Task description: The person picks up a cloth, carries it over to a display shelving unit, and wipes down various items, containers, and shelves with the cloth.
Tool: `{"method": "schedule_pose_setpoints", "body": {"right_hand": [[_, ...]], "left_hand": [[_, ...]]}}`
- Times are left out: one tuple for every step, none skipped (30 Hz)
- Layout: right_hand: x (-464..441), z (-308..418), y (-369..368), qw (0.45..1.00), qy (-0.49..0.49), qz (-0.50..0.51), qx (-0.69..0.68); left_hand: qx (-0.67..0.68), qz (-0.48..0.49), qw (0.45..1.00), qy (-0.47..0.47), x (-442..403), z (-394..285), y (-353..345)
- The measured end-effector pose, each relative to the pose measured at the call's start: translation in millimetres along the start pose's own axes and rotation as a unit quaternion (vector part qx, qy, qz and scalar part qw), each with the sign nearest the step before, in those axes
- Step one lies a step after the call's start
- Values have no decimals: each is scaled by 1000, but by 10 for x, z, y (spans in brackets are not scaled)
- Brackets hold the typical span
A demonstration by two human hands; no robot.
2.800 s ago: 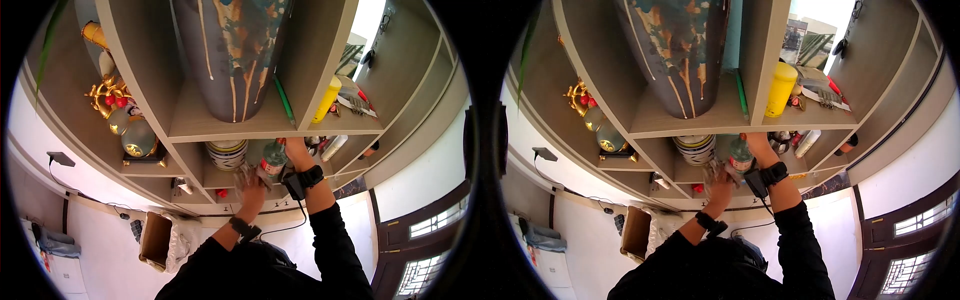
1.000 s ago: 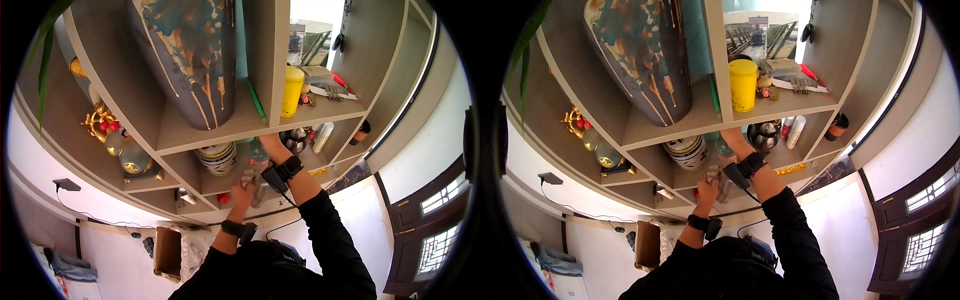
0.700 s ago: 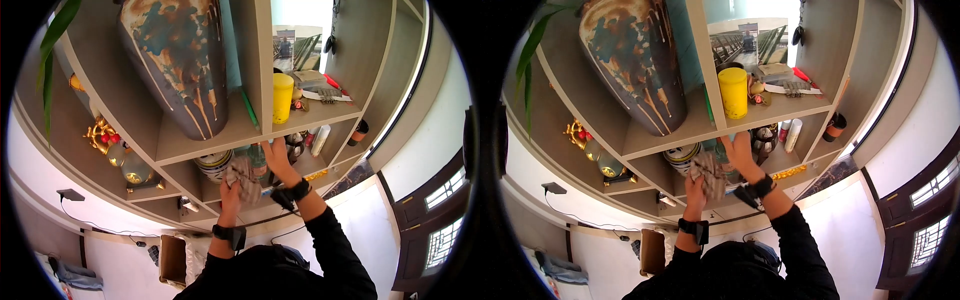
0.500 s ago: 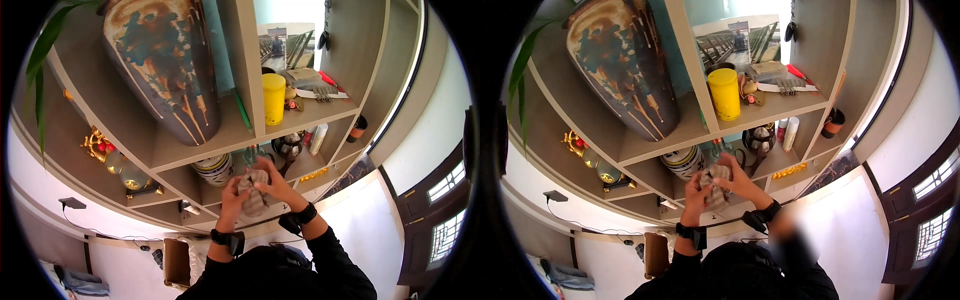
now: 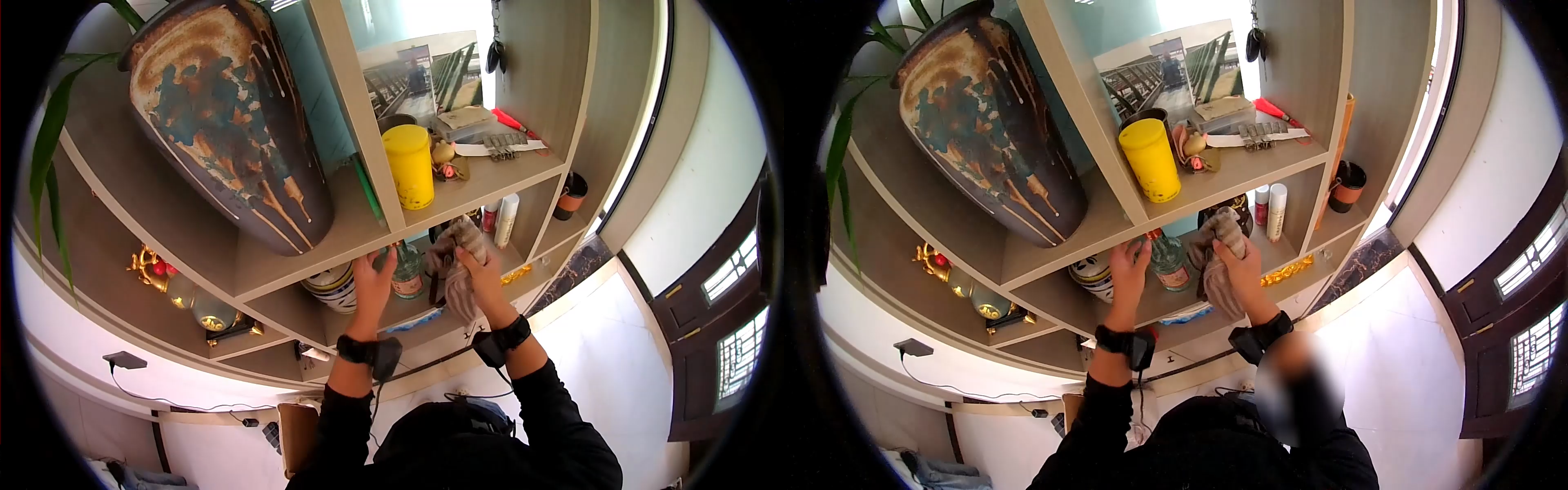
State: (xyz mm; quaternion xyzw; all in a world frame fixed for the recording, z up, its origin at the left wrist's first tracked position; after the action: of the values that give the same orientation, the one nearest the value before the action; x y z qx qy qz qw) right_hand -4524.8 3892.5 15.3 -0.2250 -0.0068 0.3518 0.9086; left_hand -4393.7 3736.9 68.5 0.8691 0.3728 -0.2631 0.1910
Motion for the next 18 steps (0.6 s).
{"method": "schedule_pose_setpoints", "body": {"right_hand": [[-11, 179, -23, 996, 61, -8, 62], [-83, 126, -33, 991, 82, 7, 103], [-131, 109, -55, 991, 85, 7, 102], [-157, 217, -172, 977, 148, 30, 148], [-156, 334, -294, 957, 211, 54, 193], [-114, 454, -443, 903, 271, 67, 326], [-150, 418, -487, 902, 274, 67, 326], [-218, 257, -631, 916, 245, 147, 281], [-244, 126, -754, 921, 214, 226, 234], [-263, 3, -817, 934, 130, 277, 184], [-261, -34, -802, 934, 132, 278, 184], [-303, -290, -738, 959, -13, 279, -45], [-284, -530, -748, 913, -159, 260, -269], [-315, -499, -717, 931, -151, 193, -271], [-335, -564, -733, 931, -152, 192, -271], [-424, -589, -597, 980, -67, 159, -94], [-479, -609, -506, 989, 21, 120, 86], [-535, -874, -490, 985, 23, 118, 121]], "left_hand": [[0, 0, 1000, 0, -55, 23, 0], [31, 31, 999, 17, -109, 86, -56], [61, 62, 996, 32, -146, 125, -117], [62, 63, 996, 30, -174, 104, -124], [60, 57, 994, 71, -197, 158, -125], [59, 50, 991, 112, -211, 215, -124], [59, 50, 991, 109, -232, 218, -130], [43, 40, 993, 98, -249, 235, -115], [26, 31, 995, 87, -266, 264, -101], [26, 31, 996, 84, -285, 364, -123], [77, -7, 993, 90, -298, 492, -90], [128, -47, 986, 92, -309, 605, -59], [154, -78, 981, 91, -319, 710, -40], [168, -87, 978, 94, -354, 754, -22], [175, -91, 976, 97, -368, 799, -7], [168, -76, 978, 102, -407, 825, -17], [159, -58, 980, 109, -438, 844, -31], [154, -44, 981, 113, -464, 859, -35]]}}
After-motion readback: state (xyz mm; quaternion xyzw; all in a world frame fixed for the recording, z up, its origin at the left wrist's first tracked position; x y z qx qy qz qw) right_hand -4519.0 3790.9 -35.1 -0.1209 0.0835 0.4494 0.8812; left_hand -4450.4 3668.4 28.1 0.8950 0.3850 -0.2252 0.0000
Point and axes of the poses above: each hand's wrist, its own x-axis away from the middle knuckle, its own y-axis out of the back of the hand, z = x × y, the point moved 9 cm from there along -x, towards the middle knuckle, and after that the axes turned 8 degrees about z, right-handed, at the moved point
